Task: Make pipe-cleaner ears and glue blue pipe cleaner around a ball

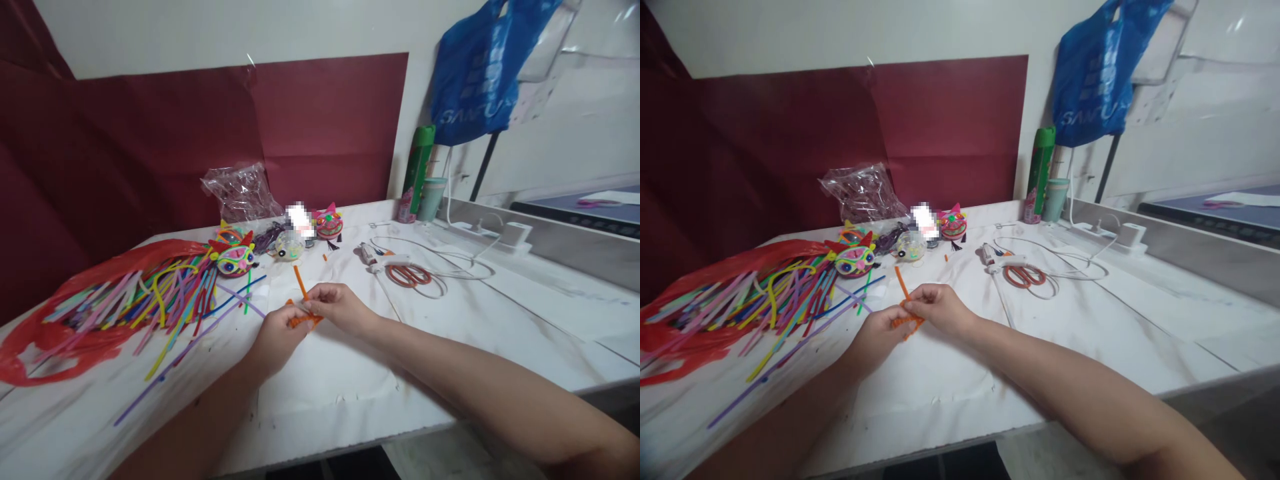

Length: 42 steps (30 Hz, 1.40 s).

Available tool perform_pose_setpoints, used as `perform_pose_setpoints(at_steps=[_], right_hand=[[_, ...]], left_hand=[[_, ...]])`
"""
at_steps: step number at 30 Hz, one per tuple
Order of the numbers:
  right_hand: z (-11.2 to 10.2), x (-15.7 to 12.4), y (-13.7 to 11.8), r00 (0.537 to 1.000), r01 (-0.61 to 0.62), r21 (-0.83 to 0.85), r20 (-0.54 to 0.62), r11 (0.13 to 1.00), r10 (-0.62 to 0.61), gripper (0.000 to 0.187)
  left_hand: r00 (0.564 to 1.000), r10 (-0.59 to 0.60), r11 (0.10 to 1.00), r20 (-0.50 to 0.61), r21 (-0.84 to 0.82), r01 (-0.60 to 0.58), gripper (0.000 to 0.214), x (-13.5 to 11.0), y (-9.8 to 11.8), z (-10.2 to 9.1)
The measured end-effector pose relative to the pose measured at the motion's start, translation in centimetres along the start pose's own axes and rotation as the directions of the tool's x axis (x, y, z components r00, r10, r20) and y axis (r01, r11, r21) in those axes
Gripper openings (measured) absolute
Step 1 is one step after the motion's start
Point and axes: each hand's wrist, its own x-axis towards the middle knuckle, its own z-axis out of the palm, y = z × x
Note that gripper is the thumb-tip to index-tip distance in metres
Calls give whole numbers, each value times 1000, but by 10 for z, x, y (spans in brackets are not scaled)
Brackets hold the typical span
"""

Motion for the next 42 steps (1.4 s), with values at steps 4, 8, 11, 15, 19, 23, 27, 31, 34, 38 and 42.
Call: perform_pose_setpoints(at_steps=[4, 8, 11, 15, 19, 23, 27, 31, 34, 38, 42], right_hand=[[1, -2, 0, 1000, -11, 26, -2, 1000, 11, 28], [2, -3, 1, 1000, 0, 47, 4, 999, 0, 29], [2, -3, 2, 1000, 19, 50, 3, 999, -19, 30], [2, -2, 5, 998, 55, 12, 7, 998, -55, 29], [1, -5, 2, 980, 197, -129, 6, 972, -198, 23], [1, -12, -5, 869, 486, -346, 97, 802, -485, 14], [0, -18, -10, 723, 669, -501, 266, 549, -638, 9], [-3, -17, -13, 749, 643, -486, 238, 592, -618, 18], [-4, -12, -13, 936, 349, -311, 79, 884, -342, 15], [0, -7, -10, 994, -26, -6, 107, 1000, 26, 37], [3, -9, -10, 992, -59, 7, 113, 998, 58, 36]], left_hand=[[1000, 21, 1000, 7, 2, -21, 13, -1, -1, 1], [1000, 16, 1000, 0, -6, -16, 13, -2, -2, 2], [998, 56, 998, 0, -14, -56, 13, -3, -2, 2], [995, 99, 994, -5, -51, -99, 12, -3, -2, 1], [995, 92, 992, -49, -86, -96, 10, -2, -1, -2], [993, 20, 979, -117, -197, -43, 9, 1, -2, -7], [983, 46, 944, -180, -313, -102, 10, 2, -5, -13], [961, 148, 939, -232, -272, -210, 10, 4, -4, -18], [909, 277, 925, -310, -169, -340, 9, 4, -1, -21], [821, 498, 863, -280, 67, -501, 11, 2, 4, -22], [786, 548, 837, -286, 184, -516, 13, -1, 4, -20]])
